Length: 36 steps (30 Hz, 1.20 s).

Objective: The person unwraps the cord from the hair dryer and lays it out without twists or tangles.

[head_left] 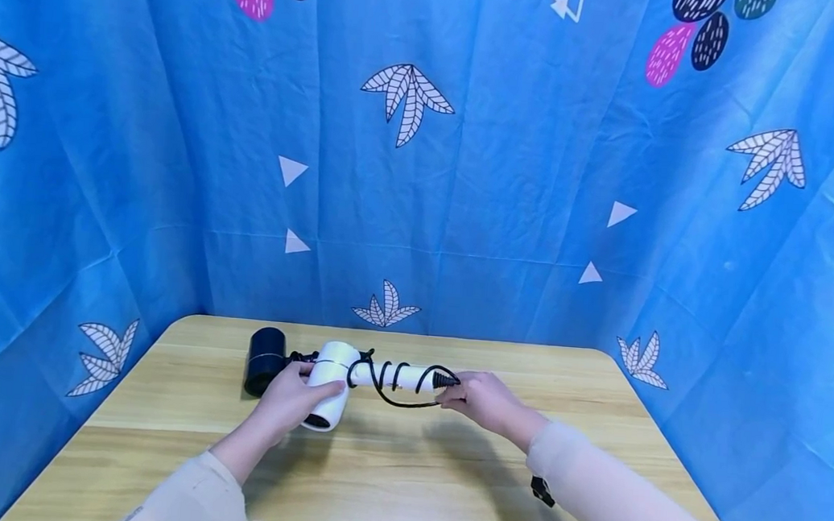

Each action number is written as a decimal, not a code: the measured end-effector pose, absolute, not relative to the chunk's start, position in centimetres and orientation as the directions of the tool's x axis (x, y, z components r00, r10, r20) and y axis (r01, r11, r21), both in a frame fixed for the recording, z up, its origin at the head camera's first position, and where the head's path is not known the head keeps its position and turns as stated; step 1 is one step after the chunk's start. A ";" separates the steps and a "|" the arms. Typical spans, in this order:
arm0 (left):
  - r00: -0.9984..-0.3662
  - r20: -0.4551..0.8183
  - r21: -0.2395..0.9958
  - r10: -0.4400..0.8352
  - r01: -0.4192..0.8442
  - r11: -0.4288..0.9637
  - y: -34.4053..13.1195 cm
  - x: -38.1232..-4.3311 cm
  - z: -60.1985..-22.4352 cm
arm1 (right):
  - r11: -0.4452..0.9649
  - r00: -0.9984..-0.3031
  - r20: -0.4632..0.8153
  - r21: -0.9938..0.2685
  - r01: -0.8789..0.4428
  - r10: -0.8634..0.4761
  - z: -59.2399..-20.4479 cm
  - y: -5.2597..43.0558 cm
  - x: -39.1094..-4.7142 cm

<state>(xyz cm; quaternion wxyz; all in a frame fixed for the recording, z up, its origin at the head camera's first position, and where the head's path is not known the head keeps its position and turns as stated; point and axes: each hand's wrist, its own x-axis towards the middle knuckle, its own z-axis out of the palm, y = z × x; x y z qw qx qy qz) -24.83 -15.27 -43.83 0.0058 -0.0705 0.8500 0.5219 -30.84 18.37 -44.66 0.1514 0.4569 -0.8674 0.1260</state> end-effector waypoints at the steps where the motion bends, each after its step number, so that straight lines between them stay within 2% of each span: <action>1: -0.990 -0.085 0.887 -0.113 -0.127 0.444 -15.3 -24.8 -43.8 | 0.544 -0.533 0.384 -0.090 -0.834 -0.754 -44.7 18.4 -30.7; 11: -0.988 -0.097 0.894 -0.121 -0.140 0.426 -15.7 -24.9 -43.7 | 0.476 -0.448 0.468 -0.066 -0.877 -0.762 -45.0 18.1 -29.5; 15: -0.987 -0.102 0.896 -0.124 -0.146 0.420 -15.9 -24.8 -43.6 | 0.482 -0.445 0.475 -0.050 -0.875 -0.759 -44.6 17.8 -28.9; 23: -0.986 -0.100 0.885 -0.136 -0.151 0.441 -16.3 -24.8 -43.8 | 0.488 -0.462 0.452 -0.066 -0.870 -0.763 -43.0 17.1 -27.1; 31: -0.986 -0.087 0.880 -0.140 -0.142 0.453 -16.4 -25.0 -44.1 | 0.431 -0.373 0.468 0.019 -0.902 -0.801 -40.9 16.6 -26.3; 36: -0.985 -0.091 0.878 -0.147 -0.149 0.454 -16.5 -25.0 -44.2 | 0.429 -0.363 0.462 0.044 -0.902 -0.809 -39.3 16.1 -26.1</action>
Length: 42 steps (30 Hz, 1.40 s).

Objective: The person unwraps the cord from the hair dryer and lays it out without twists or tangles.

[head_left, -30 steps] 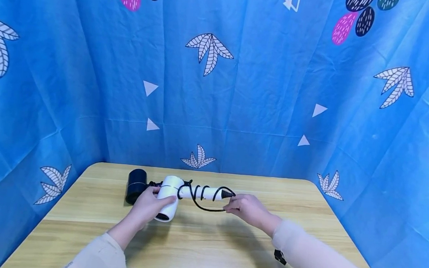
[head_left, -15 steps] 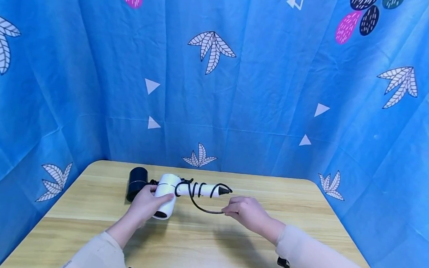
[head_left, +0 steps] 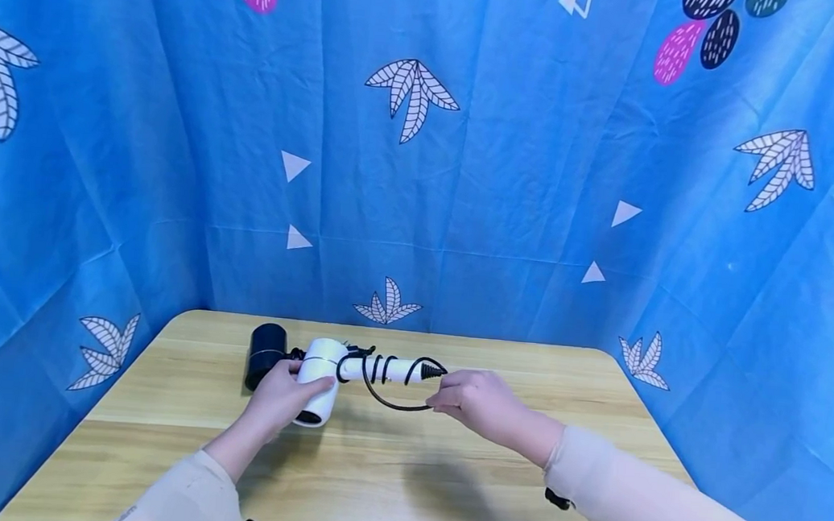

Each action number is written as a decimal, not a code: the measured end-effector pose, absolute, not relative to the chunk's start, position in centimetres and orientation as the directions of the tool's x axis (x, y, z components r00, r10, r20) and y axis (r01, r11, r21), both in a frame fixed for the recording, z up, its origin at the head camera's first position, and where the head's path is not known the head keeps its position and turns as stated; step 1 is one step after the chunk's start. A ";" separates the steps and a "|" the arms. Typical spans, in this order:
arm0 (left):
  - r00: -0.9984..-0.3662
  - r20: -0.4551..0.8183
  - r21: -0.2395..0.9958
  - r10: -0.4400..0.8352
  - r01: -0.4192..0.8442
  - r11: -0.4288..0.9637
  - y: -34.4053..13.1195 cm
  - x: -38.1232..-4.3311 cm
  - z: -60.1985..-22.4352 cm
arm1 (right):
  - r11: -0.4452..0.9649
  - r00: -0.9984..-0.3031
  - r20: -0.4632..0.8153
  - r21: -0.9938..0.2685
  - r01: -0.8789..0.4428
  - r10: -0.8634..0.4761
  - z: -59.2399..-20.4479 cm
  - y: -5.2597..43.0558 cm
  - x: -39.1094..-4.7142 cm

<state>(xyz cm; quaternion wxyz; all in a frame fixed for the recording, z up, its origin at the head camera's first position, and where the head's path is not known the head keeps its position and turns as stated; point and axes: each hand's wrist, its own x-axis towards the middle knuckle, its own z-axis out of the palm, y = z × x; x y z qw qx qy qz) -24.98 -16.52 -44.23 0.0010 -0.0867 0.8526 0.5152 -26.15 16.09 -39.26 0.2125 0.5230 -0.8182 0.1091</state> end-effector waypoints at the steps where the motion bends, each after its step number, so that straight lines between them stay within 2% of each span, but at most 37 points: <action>1: -0.985 -0.091 0.879 -0.146 -0.148 0.453 -16.5 -25.0 -44.2 | 0.430 -0.365 0.458 0.043 -0.902 -0.811 -39.0 16.0 -26.1; 10: -0.986 -0.087 0.879 -0.144 -0.144 0.455 -16.5 -25.0 -44.3 | 0.419 -0.354 0.425 0.066 -0.906 -0.833 -37.7 15.6 -25.9; 20: -0.985 -0.099 0.874 -0.142 -0.154 0.460 -16.3 -24.9 -44.0 | 0.394 -0.302 0.474 0.105 -0.913 -0.827 -36.2 15.6 -26.0; 32: -0.984 -0.108 0.876 -0.145 -0.163 0.454 -16.1 -24.6 -43.9 | 0.405 -0.314 0.525 0.064 -0.912 -0.791 -33.6 14.8 -26.8; 42: -0.985 -0.092 0.882 -0.145 -0.149 0.448 -16.3 -24.6 -44.1 | 0.425 -0.334 0.557 0.037 -0.905 -0.761 -33.3 14.5 -28.1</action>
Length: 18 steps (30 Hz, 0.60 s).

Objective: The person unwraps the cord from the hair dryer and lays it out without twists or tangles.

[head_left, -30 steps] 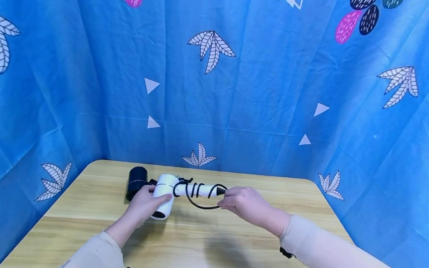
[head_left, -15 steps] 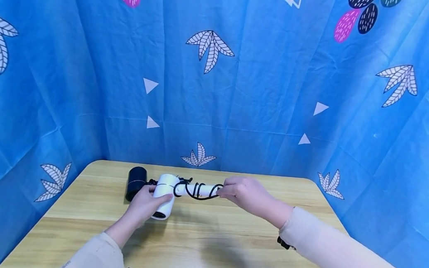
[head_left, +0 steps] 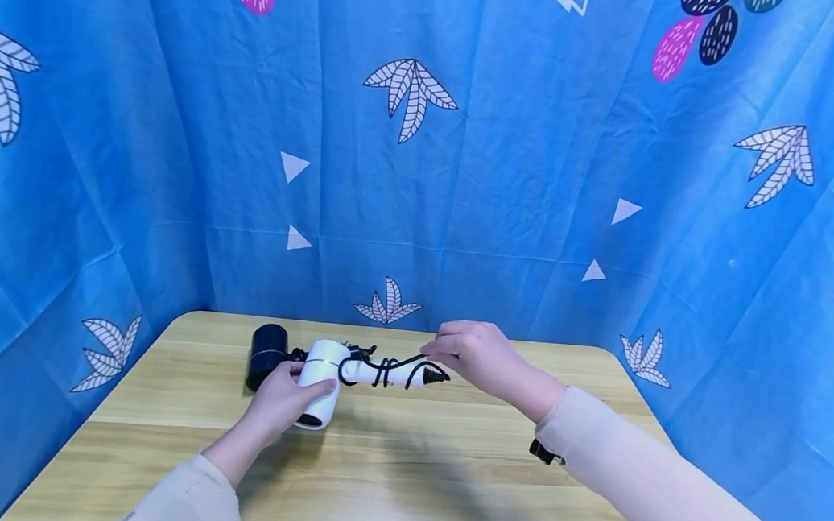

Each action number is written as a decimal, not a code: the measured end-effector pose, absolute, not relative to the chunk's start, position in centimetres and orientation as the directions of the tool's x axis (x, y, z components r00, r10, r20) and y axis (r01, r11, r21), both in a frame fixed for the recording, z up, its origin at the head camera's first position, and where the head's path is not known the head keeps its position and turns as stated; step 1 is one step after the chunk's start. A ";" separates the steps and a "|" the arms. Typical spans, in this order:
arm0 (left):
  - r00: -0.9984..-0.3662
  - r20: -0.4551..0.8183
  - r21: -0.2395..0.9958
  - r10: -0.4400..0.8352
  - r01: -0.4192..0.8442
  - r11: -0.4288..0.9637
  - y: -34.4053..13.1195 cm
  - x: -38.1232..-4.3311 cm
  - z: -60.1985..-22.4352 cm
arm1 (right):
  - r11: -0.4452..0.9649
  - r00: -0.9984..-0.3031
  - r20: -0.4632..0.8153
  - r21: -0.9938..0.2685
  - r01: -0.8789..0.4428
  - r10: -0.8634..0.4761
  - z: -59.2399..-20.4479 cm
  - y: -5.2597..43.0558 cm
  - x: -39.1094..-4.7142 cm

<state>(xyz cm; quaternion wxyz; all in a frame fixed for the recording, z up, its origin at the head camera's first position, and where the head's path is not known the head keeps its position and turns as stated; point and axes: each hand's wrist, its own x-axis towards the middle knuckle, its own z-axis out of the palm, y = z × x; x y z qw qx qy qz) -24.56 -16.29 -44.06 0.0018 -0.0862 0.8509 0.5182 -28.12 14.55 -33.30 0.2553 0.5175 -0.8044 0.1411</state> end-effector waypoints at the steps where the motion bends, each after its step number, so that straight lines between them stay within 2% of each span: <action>1: -0.985 -0.090 0.881 -0.145 -0.147 0.449 -16.3 -24.6 -44.1 | 0.425 -0.332 0.563 0.038 -0.904 -0.757 -33.3 14.5 -28.3; 5: -0.986 -0.085 0.883 -0.143 -0.141 0.447 -16.4 -24.5 -44.1 | 0.441 -0.347 0.575 0.026 -0.897 -0.741 -33.4 14.5 -28.8; 12: -0.987 -0.083 0.889 -0.138 -0.136 0.438 -16.4 -24.4 -44.0 | 0.486 -0.434 0.547 -0.057 -0.872 -0.716 -33.6 14.7 -29.8; 18: -0.988 -0.083 0.892 -0.131 -0.132 0.432 -16.4 -24.2 -44.0 | 0.517 -0.473 0.521 -0.069 -0.853 -0.710 -33.9 14.7 -30.4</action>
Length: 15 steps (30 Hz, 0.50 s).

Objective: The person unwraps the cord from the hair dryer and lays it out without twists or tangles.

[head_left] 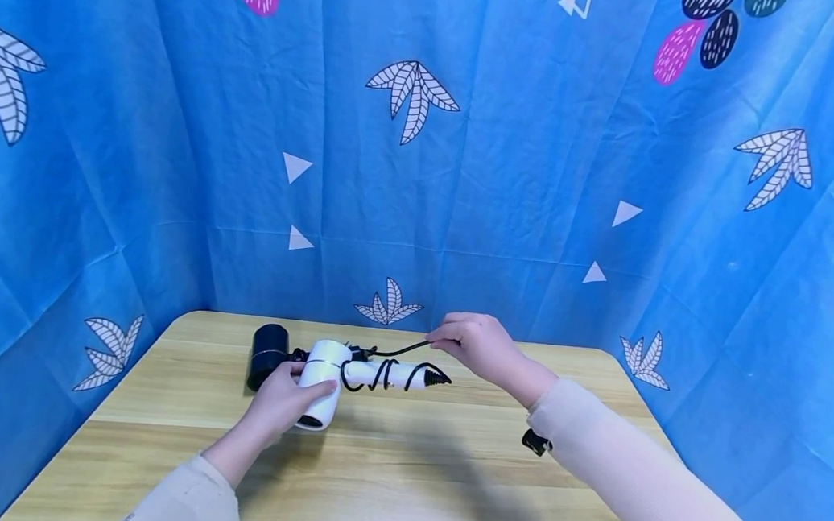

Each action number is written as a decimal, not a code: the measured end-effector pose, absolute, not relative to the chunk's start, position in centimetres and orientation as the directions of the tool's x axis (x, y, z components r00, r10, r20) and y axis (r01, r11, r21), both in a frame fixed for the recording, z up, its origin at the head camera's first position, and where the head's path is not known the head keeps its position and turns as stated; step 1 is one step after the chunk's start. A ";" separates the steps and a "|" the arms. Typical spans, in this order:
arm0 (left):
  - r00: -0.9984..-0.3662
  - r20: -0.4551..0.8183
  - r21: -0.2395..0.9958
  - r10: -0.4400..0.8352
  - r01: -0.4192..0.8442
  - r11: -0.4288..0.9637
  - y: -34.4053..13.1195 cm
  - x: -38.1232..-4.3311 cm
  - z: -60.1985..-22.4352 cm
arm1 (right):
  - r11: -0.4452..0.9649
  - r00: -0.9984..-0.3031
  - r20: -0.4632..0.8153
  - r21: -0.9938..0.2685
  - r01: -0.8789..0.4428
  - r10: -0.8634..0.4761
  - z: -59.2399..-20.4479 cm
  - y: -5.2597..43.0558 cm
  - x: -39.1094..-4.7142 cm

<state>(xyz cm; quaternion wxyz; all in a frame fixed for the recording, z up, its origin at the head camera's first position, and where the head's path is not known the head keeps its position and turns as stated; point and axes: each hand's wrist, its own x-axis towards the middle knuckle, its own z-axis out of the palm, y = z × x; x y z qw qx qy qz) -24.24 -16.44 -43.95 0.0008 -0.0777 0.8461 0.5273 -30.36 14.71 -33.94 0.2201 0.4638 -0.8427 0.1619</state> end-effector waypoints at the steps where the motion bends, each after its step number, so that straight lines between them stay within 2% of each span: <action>1: -0.988 -0.082 0.892 -0.130 -0.131 0.432 -16.4 -24.2 -44.0 | 0.521 -0.476 0.519 -0.069 -0.851 -0.710 -34.0 14.7 -30.4; 15: -0.988 -0.076 0.901 -0.135 -0.126 0.414 -16.6 -24.1 -44.1 | 0.608 -0.588 0.454 -0.122 -0.785 -0.669 -35.7 15.1 -32.0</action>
